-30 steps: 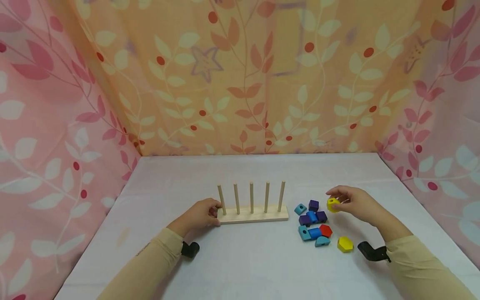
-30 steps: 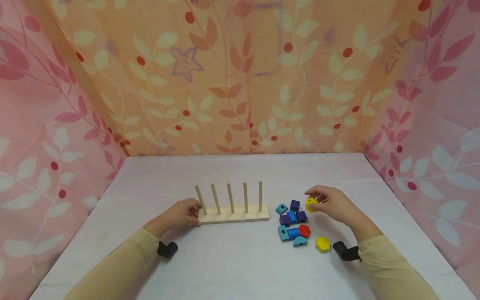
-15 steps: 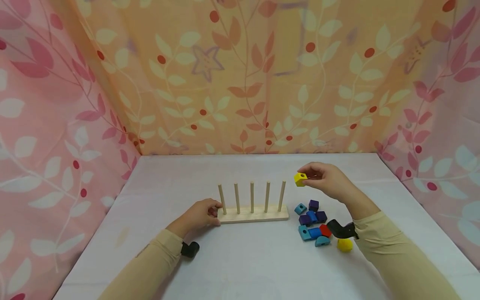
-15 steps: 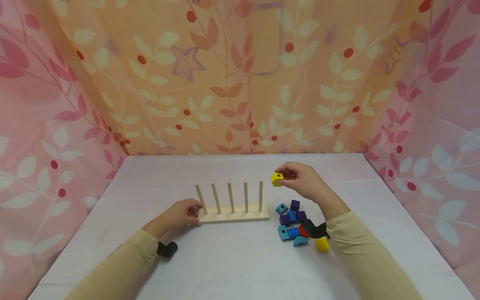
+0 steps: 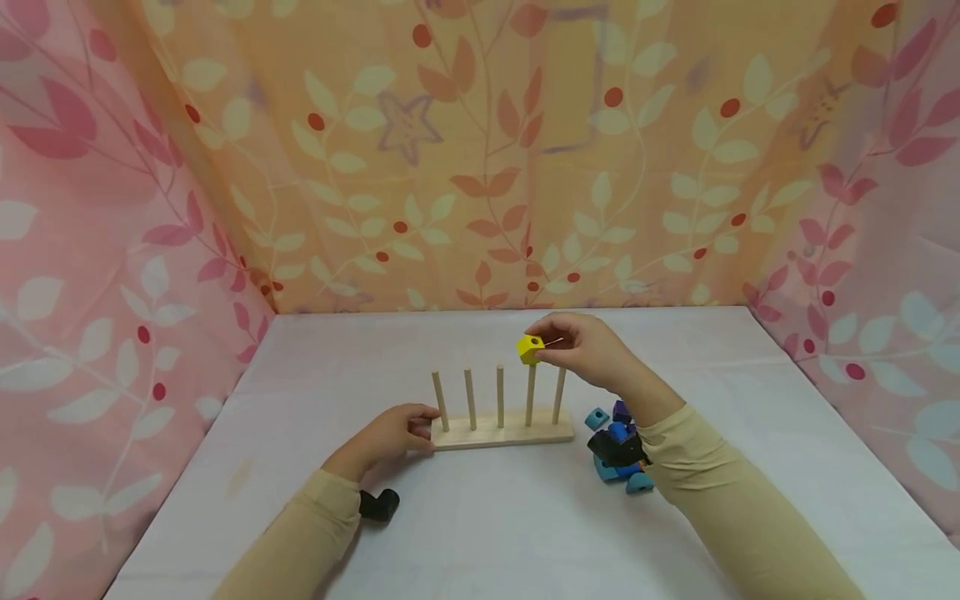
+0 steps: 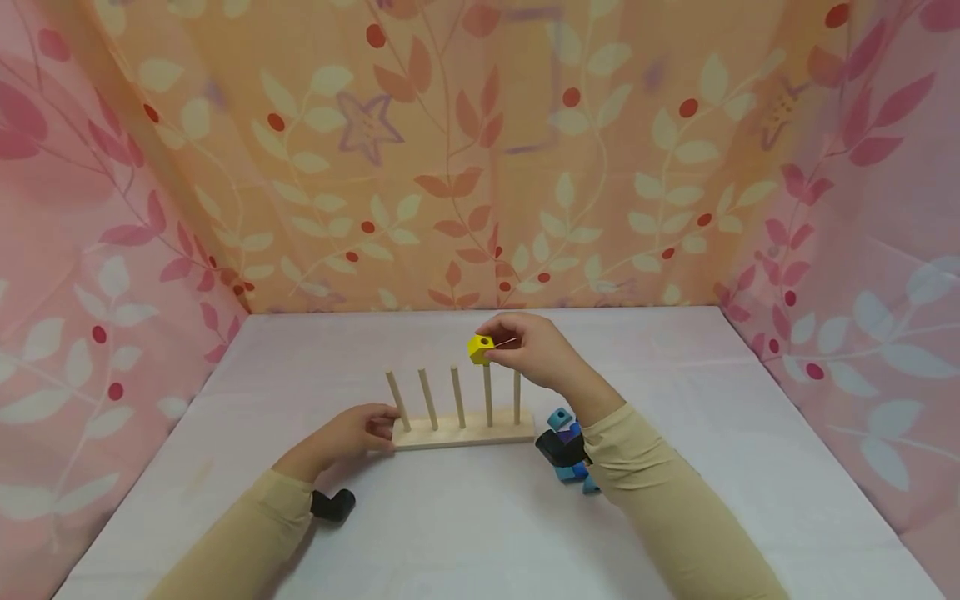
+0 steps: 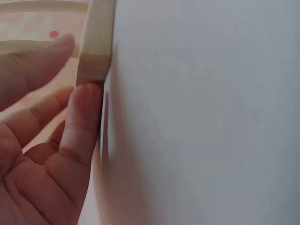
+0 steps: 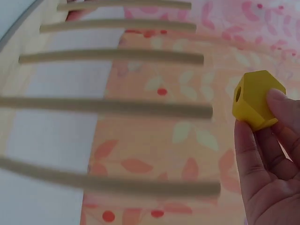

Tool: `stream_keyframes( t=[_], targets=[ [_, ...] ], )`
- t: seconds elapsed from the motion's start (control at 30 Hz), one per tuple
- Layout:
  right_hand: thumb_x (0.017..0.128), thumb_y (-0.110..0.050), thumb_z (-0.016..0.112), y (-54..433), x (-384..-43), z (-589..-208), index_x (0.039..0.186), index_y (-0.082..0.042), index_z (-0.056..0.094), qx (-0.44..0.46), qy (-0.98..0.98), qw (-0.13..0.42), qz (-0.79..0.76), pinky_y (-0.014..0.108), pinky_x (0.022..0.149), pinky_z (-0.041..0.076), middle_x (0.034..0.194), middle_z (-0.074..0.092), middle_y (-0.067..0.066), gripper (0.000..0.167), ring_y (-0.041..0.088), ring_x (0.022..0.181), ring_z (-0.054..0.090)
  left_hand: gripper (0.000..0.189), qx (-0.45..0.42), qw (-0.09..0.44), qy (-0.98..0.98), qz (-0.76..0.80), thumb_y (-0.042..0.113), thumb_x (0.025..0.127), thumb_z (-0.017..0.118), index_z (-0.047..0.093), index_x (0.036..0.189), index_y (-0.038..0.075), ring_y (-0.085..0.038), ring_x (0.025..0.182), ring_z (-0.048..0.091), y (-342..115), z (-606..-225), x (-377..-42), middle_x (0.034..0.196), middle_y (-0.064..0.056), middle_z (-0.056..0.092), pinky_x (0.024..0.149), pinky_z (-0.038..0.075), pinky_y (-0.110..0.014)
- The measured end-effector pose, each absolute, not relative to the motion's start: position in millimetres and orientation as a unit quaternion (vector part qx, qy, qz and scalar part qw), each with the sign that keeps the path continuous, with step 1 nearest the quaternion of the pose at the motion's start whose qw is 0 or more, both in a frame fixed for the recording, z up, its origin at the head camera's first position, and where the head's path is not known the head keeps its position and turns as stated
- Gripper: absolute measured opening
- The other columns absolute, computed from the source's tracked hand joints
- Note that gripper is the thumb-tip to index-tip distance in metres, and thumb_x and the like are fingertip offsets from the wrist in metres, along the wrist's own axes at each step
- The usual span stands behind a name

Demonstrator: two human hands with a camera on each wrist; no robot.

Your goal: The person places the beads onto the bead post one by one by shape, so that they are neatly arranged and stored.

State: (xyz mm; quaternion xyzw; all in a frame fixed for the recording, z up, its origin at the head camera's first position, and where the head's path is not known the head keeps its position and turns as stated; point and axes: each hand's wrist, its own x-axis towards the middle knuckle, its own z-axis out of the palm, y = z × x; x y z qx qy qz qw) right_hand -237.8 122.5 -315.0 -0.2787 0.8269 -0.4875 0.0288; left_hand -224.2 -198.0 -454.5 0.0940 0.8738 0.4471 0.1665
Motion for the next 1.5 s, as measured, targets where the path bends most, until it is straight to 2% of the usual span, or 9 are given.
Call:
stream_keyframes(
  t=[0.2, 0.37, 0.53, 0.7, 0.9, 1.17, 1.3, 1.5],
  targets=[
    [0.082, -0.006, 0.067, 88, -235, -317, 0.106, -0.005, 0.063, -0.288, 0.813, 0.034, -0.505, 0.028, 0.078, 0.051, 0.102, 0.062, 0.009, 0.025, 0.020, 0.091, 0.063, 0.055, 0.079, 0.157, 0.859, 0.482, 0.009, 0.069, 0.078, 0.057, 0.120, 0.009, -0.014, 0.085, 0.060, -201, -460, -219, 0.095, -0.002, 0.065, 0.074, 0.045, -0.029],
    [0.083, -0.008, 0.066, 61, -232, -320, 0.106, -0.008, 0.063, -0.286, 0.809, 0.032, -0.513, 0.027, 0.078, 0.050, 0.102, 0.062, 0.005, 0.024, 0.016, 0.090, 0.063, 0.055, 0.077, 0.157, 0.844, 0.507, 0.010, 0.070, 0.078, 0.057, 0.120, 0.006, -0.016, 0.089, 0.061, -203, -463, -217, 0.100, -0.005, 0.065, 0.074, 0.047, -0.028],
    [0.083, -0.007, 0.066, 40, -234, -324, 0.105, -0.009, 0.064, -0.283, 0.807, 0.033, -0.518, 0.026, 0.077, 0.050, 0.101, 0.062, 0.003, 0.023, 0.014, 0.089, 0.063, 0.053, 0.090, 0.149, 0.850, 0.497, 0.010, 0.070, 0.078, 0.057, 0.119, 0.008, -0.015, 0.088, 0.059, -202, -467, -220, 0.104, -0.004, 0.060, 0.071, 0.048, -0.026],
    [0.082, -0.008, 0.067, 23, -237, -327, 0.104, -0.010, 0.065, -0.280, 0.814, 0.028, -0.508, 0.024, 0.077, 0.050, 0.098, 0.063, 0.001, 0.022, 0.012, 0.088, 0.061, 0.051, 0.083, 0.135, 0.863, 0.479, 0.011, 0.070, 0.078, 0.058, 0.117, 0.010, -0.014, 0.086, 0.059, -201, -470, -221, 0.103, -0.002, 0.060, 0.073, 0.048, -0.028],
    [0.083, -0.009, 0.067, 12, -235, -328, 0.105, -0.011, 0.064, -0.274, 0.820, 0.023, -0.501, 0.024, 0.075, 0.050, 0.097, 0.063, 0.001, 0.022, 0.013, 0.085, 0.061, 0.050, 0.074, 0.130, 0.866, 0.478, 0.013, 0.072, 0.077, 0.058, 0.118, 0.010, -0.014, 0.087, 0.060, -200, -472, -219, 0.098, -0.001, 0.063, 0.077, 0.048, -0.031],
    [0.086, -0.009, 0.063, 2, -228, -336, 0.108, -0.011, 0.060, -0.269, 0.820, 0.012, -0.505, 0.026, 0.077, 0.050, 0.105, 0.058, 0.003, 0.022, 0.017, 0.094, 0.060, 0.050, 0.071, 0.137, 0.867, 0.474, 0.015, 0.073, 0.076, 0.057, 0.119, 0.011, -0.013, 0.087, 0.061, -200, -472, -218, 0.096, -0.001, 0.065, 0.081, 0.047, -0.034],
    [0.087, -0.010, 0.062, -1, -226, -341, 0.110, -0.010, 0.058, -0.270, 0.818, -0.002, -0.508, 0.025, 0.076, 0.050, 0.106, 0.054, 0.004, 0.023, 0.017, 0.088, 0.061, 0.049, 0.067, 0.136, 0.862, 0.483, 0.015, 0.073, 0.076, 0.057, 0.118, 0.013, -0.013, 0.087, 0.061, -200, -473, -218, 0.096, -0.001, 0.065, 0.084, 0.045, -0.037],
    [0.084, -0.008, 0.065, -5, -226, -349, 0.114, -0.011, 0.055, -0.258, 0.809, -0.004, -0.528, 0.025, 0.074, 0.050, 0.103, 0.054, 0.005, 0.031, 0.016, 0.084, 0.061, 0.048, 0.065, 0.134, 0.859, 0.490, 0.014, 0.073, 0.076, 0.058, 0.117, 0.011, -0.013, 0.086, 0.061, -200, -474, -219, 0.093, -0.001, 0.066, 0.082, 0.046, -0.034]
  ],
)
